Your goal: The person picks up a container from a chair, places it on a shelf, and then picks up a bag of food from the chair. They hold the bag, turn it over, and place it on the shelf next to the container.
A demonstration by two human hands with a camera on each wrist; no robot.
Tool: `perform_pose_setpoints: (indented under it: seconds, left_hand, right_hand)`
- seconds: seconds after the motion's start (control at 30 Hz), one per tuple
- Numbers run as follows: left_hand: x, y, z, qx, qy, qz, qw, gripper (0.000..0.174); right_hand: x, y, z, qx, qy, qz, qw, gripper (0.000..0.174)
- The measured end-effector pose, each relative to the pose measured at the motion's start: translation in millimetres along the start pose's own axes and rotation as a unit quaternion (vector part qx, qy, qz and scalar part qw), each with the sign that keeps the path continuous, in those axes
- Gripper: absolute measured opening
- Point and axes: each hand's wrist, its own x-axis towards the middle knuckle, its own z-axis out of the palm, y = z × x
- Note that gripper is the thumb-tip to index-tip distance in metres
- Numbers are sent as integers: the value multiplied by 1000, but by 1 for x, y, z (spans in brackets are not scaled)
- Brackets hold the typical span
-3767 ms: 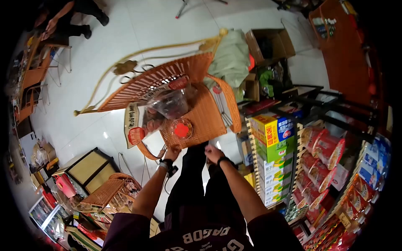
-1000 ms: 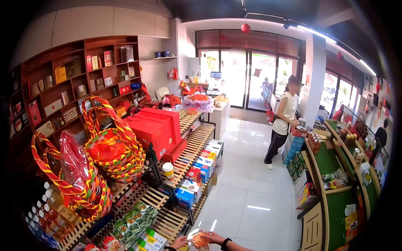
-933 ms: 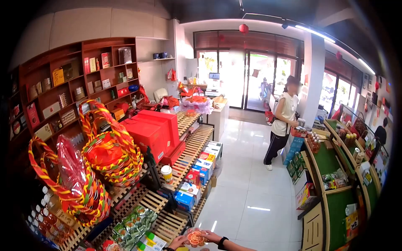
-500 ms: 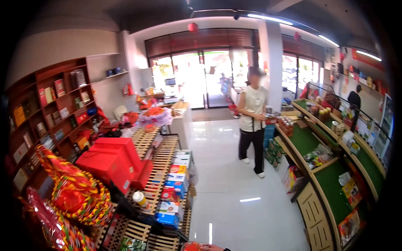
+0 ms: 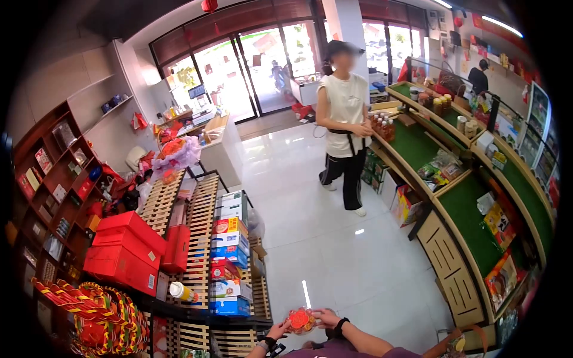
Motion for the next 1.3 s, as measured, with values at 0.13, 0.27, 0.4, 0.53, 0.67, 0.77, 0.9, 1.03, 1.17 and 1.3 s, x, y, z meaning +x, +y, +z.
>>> perform_pose_setpoints:
  seconds: [0.13,0.27,0.4,0.53,0.67,0.77,0.9,1.03,1.17,1.3]
  left_hand:
    - [14,29,-4,-82,28,24,996,60]
    - [36,54,-3,-136,25,10,990,67]
    - [55,64,-4,-96,40,16,994,78]
    - [75,41,3,-49,125,30,990,78]
    - [58,47,-1,-130,91,20,987,64]
    - [54,65,-4,-208,114,19,971,53]
    - [65,71,-20,-200,55,-58,977,46]
    - [103,75,-68,-256,24,-57,965,50]
    - [116,126,-124,-258,51,-13,965,58]
    - [135,174,-162,-238,62,11,969,71]
  right_hand:
    - [35,-52,-19,-50,-63,-40,996,45]
    - [39,-89,-37,-80,-100,-62,990,46]
    - [63,-103,-47,-102,-97,-38,989,47]
    - [106,-88,-57,-109,-112,-12,988,48]
    - [121,-88,-55,-112,-137,37,983,47]
    - [137,-96,-56,-69,-153,58,984,41]
    - [172,-108,-47,-117,-161,49,979,38]
    - [186,-152,-25,-143,-151,79,975,41]
    - [212,-210,6,-179,-118,62,975,43]
    - [238,-260,25,-212,-79,-7,974,56]
